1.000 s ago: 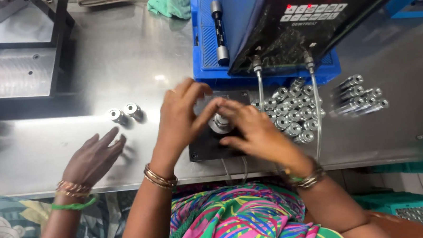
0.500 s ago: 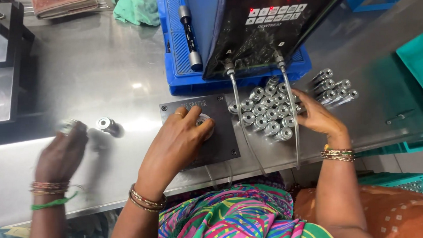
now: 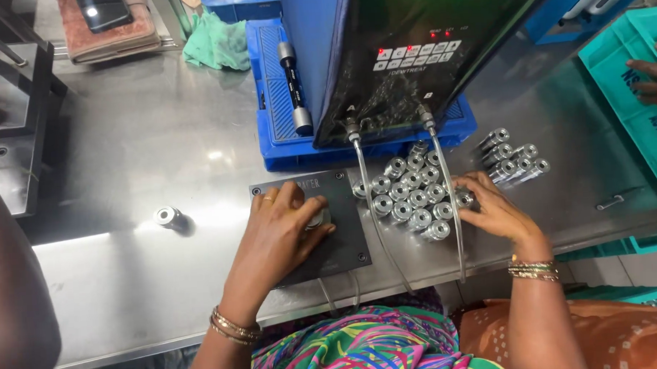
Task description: The recorder places metal spacers onto a measurement fixture to verify their height or dimensions against a digital gauge.
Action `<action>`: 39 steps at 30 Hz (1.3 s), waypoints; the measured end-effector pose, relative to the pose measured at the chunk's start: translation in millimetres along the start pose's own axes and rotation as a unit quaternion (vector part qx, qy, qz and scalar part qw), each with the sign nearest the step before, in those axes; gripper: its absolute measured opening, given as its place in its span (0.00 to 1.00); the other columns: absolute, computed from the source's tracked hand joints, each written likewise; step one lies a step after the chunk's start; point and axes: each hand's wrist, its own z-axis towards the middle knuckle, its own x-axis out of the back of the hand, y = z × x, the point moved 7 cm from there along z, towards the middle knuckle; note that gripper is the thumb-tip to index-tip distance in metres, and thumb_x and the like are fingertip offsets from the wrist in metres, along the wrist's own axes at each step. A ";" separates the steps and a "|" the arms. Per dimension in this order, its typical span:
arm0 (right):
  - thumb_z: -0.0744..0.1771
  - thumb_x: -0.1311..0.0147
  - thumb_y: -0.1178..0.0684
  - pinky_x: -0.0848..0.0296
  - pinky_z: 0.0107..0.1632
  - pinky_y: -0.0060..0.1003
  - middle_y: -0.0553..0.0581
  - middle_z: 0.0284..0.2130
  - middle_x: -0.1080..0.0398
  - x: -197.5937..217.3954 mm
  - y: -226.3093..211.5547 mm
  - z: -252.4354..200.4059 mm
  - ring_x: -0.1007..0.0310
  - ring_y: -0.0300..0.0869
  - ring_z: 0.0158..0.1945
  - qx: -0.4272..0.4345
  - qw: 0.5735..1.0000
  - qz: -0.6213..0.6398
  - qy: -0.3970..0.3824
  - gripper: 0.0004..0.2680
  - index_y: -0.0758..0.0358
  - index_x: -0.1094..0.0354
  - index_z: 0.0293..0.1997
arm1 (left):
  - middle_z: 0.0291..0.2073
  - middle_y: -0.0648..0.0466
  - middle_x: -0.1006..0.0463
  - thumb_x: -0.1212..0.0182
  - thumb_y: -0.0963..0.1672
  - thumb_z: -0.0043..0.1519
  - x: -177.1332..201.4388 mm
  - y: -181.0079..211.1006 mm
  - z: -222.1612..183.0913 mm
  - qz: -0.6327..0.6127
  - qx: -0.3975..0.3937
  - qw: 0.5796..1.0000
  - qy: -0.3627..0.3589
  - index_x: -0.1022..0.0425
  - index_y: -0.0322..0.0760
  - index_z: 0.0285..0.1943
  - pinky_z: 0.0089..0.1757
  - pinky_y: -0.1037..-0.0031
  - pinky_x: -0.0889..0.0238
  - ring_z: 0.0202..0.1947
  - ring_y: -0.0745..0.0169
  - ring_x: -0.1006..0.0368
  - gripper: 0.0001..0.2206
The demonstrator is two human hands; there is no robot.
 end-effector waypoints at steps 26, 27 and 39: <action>0.67 0.33 0.52 0.28 0.45 0.32 0.57 0.42 0.24 28.6 -31.5 -20.8 0.25 0.38 0.43 -0.016 0.928 -0.046 0.370 0.17 0.64 0.30 0.61 | 0.27 0.56 0.26 0.28 0.53 0.59 16.3 -115.9 -42.3 0.083 -0.004 0.945 0.317 0.28 0.39 0.34 0.42 0.63 0.44 0.31 0.56 0.30 0.17; 0.68 0.34 0.53 0.27 0.45 0.30 0.55 0.43 0.25 36.9 -56.1 -29.0 0.25 0.37 0.44 -0.019 0.927 0.069 0.369 0.17 0.63 0.31 0.63 | 0.26 0.56 0.25 0.30 0.54 0.59 -6.0 -136.2 -44.2 0.121 0.062 0.966 0.221 0.27 0.41 0.33 0.46 0.61 0.44 0.31 0.57 0.30 0.18; 0.62 0.31 0.53 0.23 0.48 0.35 0.56 0.45 0.22 -37.0 -290.3 18.0 0.20 0.43 0.46 0.216 0.962 0.135 0.095 0.18 0.60 0.32 0.55 | 0.59 0.56 0.29 0.31 0.48 0.59 -6.3 -203.6 -94.2 0.274 0.212 0.908 0.237 0.20 0.47 0.41 0.66 0.33 0.69 0.67 0.52 0.42 0.07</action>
